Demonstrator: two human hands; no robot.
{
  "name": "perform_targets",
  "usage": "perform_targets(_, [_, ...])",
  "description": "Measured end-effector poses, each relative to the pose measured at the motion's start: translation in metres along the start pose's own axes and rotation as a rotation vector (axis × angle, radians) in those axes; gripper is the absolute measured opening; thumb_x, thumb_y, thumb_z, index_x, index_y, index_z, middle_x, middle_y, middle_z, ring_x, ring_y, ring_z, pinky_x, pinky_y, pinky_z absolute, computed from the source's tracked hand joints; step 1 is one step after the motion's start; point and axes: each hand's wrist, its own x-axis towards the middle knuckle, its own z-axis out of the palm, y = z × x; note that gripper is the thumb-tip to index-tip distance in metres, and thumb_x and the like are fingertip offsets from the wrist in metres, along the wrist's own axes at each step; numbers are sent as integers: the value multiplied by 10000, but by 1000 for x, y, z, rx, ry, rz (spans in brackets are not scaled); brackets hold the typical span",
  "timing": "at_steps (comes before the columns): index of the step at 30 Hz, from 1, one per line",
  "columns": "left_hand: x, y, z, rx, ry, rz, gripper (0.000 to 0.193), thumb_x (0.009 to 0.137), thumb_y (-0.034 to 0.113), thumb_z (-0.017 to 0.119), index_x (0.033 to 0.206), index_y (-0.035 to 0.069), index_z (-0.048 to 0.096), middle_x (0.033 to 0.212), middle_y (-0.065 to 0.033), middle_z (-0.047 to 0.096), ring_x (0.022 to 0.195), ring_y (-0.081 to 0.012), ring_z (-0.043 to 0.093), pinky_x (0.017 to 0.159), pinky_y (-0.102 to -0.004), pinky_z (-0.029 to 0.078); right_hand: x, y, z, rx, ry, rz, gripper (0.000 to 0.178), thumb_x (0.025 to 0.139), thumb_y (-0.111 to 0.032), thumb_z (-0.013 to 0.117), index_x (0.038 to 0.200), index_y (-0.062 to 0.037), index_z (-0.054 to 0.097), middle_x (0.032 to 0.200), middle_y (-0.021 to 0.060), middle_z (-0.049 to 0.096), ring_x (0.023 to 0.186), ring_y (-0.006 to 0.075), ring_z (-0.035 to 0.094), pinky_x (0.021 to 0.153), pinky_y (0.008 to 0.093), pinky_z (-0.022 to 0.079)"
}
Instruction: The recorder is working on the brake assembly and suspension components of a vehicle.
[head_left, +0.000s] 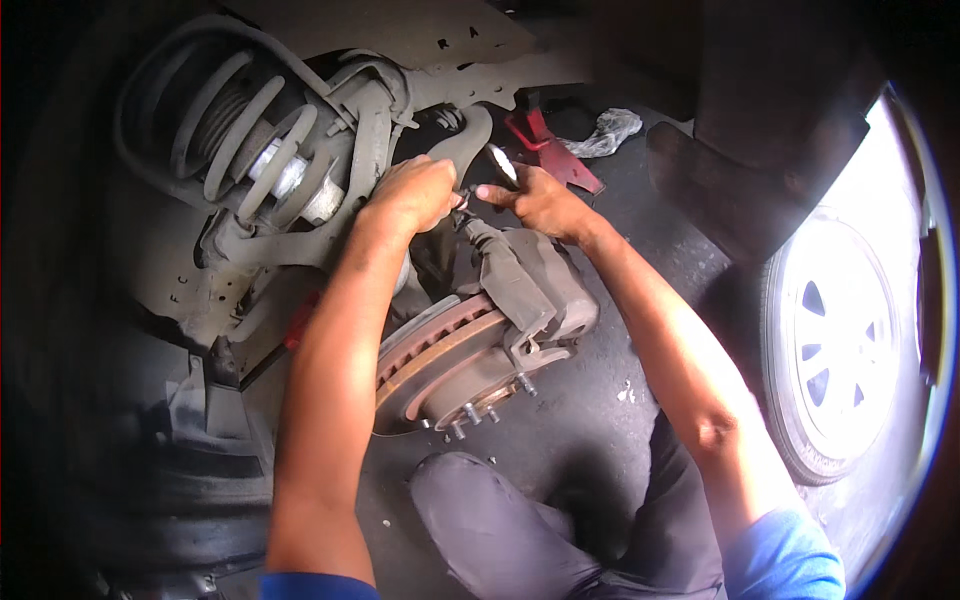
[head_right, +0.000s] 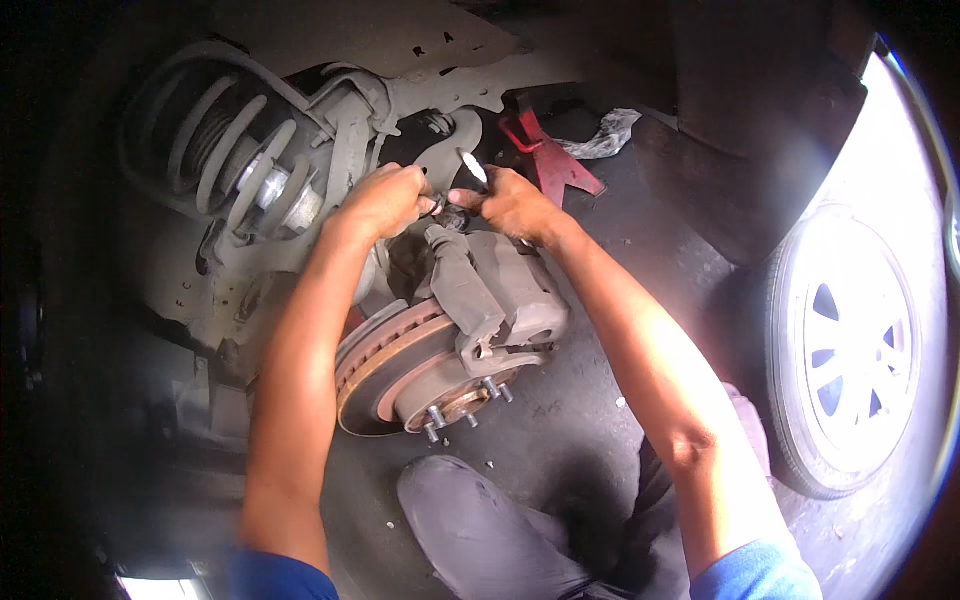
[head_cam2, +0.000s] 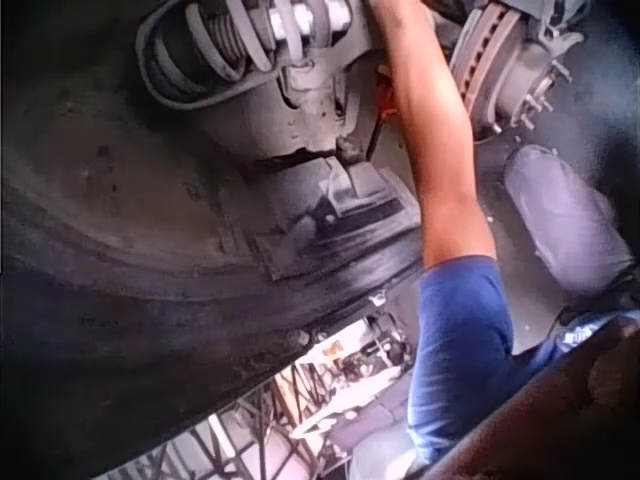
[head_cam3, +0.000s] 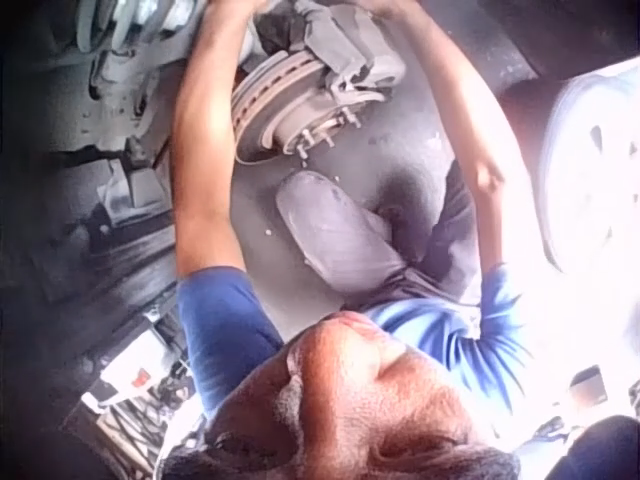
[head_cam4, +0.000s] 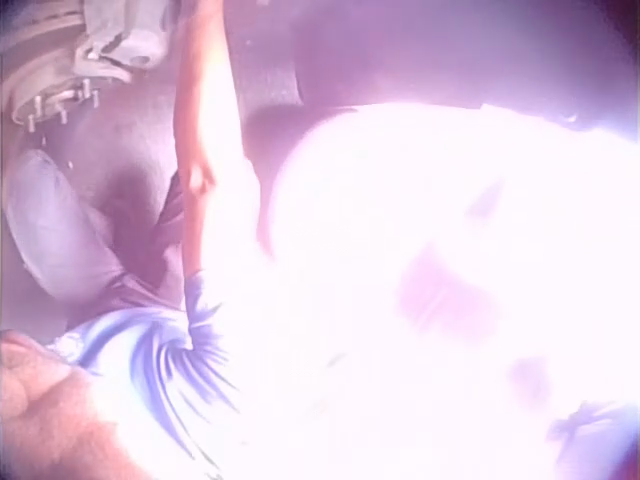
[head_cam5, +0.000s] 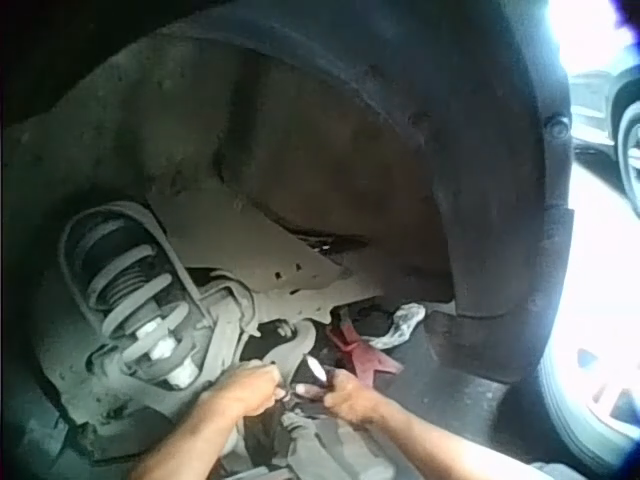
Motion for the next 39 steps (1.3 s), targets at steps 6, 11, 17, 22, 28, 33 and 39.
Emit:
perform_targets(6, [-9,1,-9,-7,-43,-24,211,940,190,700,1053,21,754,1073,-265,714,1074,-411,678,916,-495,535,-3,9,-22,-528,-157,185,394,832,-92,627,1184,79,668,1031,290,712,966,373,716,832,453,535])
perform_targets(11, [3,12,-11,-3,1,59,217,932,177,696,1072,22,753,1081,-263,716,1074,-404,685,924,-487,543,-16,49,-33,-364,-47,-115,337,952,-113,614,1262,20,620,962,221,699,909,268,666,850,385,507])
perform_targets(17, [16,-16,-15,73,-46,184,275,891,293,778,968,29,773,1007,-257,724,1010,-412,707,887,-481,561,-28,11,-25,73,-81,7,410,1065,-251,589,1419,-45,577,1194,109,714,967,234,667,940,326,511])
perform_targets(22, [9,-3,-17,18,-71,107,213,957,191,668,1004,0,752,966,-270,712,1005,-435,682,872,-506,527,-19,5,-37,834,-48,234,301,1097,-227,506,1353,-90,584,1085,94,708,988,204,692,949,416,584])
perform_targets(28, [7,0,-12,42,3,95,173,938,150,652,984,17,751,950,-254,713,962,-438,680,831,-517,524,-19,27,-34,-477,40,-252,374,1023,-333,656,1275,-57,635,982,171,673,793,331,638,811,407,500])
perform_targets(33, [6,-3,-10,50,-22,43,186,934,118,615,1018,23,751,952,-267,697,943,-444,671,826,-521,520,-23,23,-23,-299,-40,-13,295,1017,-247,646,1211,-26,664,976,251,694,824,403,690,737,465,518])
perform_targets(39, [11,-20,4,24,46,77,192,942,136,624,1041,40,757,937,-259,695,928,-425,672,835,-509,511,-15,35,-19,-390,-12,-367,388,1005,-167,618,1369,-37,580,1086,270,694,1004,441,642,907,484,519])
